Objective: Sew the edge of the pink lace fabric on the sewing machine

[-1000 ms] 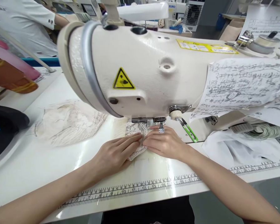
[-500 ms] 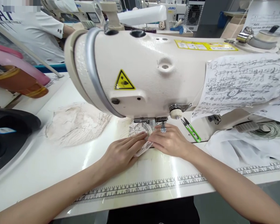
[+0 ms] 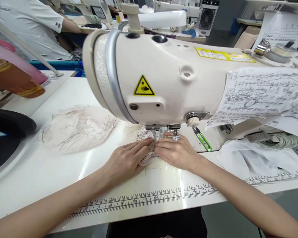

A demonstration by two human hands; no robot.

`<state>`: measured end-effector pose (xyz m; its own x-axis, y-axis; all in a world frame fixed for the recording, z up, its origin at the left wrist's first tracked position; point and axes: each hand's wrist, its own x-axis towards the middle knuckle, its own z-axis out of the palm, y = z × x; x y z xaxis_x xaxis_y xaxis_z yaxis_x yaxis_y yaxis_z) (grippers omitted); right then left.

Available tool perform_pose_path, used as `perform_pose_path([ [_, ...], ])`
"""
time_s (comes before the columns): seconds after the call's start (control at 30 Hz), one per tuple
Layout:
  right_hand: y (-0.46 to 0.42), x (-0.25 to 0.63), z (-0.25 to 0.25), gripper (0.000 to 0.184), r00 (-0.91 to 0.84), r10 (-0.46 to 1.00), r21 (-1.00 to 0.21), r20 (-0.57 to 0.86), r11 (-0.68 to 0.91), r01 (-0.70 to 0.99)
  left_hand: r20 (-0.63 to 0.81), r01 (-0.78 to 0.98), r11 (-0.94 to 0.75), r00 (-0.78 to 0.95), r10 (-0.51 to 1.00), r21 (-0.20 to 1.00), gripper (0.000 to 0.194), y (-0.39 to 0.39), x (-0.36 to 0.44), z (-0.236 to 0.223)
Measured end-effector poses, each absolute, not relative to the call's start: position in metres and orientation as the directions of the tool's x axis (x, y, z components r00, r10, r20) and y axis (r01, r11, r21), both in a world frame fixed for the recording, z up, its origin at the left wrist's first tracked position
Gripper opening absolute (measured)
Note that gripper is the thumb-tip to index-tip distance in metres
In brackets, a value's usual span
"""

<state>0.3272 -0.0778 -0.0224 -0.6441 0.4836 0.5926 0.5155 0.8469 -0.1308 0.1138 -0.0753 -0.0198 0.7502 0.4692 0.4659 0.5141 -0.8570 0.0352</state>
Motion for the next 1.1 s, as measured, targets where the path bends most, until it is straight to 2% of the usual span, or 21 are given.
perform_pose_path([
  [0.2, -0.078, 0.314, -0.020, 0.022, -0.682, 0.489, -0.044, 0.544, 0.828, 0.558, 0.455, 0.576, -0.814, 0.706, 0.542, 0.077, 0.016, -0.072, 0.108, -0.020],
  [0.5, -0.075, 0.310, -0.028, 0.021, -0.643, 0.546, -0.112, 0.537, 0.802, 0.587, 0.452, 0.607, -0.788, 0.679, 0.579, 0.098, 0.007, -0.067, 0.108, -0.022],
  [1.0, -0.074, 0.318, -0.027, 0.023, -0.621, 0.600, -0.115, 0.505, 0.759, 0.640, 0.409, 0.633, -0.773, 0.693, 0.594, 0.050, 0.017, -0.068, 0.114, -0.016],
  [1.1, -0.071, 0.321, -0.027, 0.021, -0.625, 0.597, -0.121, 0.503, 0.764, 0.633, 0.396, 0.636, -0.771, 0.701, 0.593, 0.028, 0.026, -0.067, 0.114, -0.018],
])
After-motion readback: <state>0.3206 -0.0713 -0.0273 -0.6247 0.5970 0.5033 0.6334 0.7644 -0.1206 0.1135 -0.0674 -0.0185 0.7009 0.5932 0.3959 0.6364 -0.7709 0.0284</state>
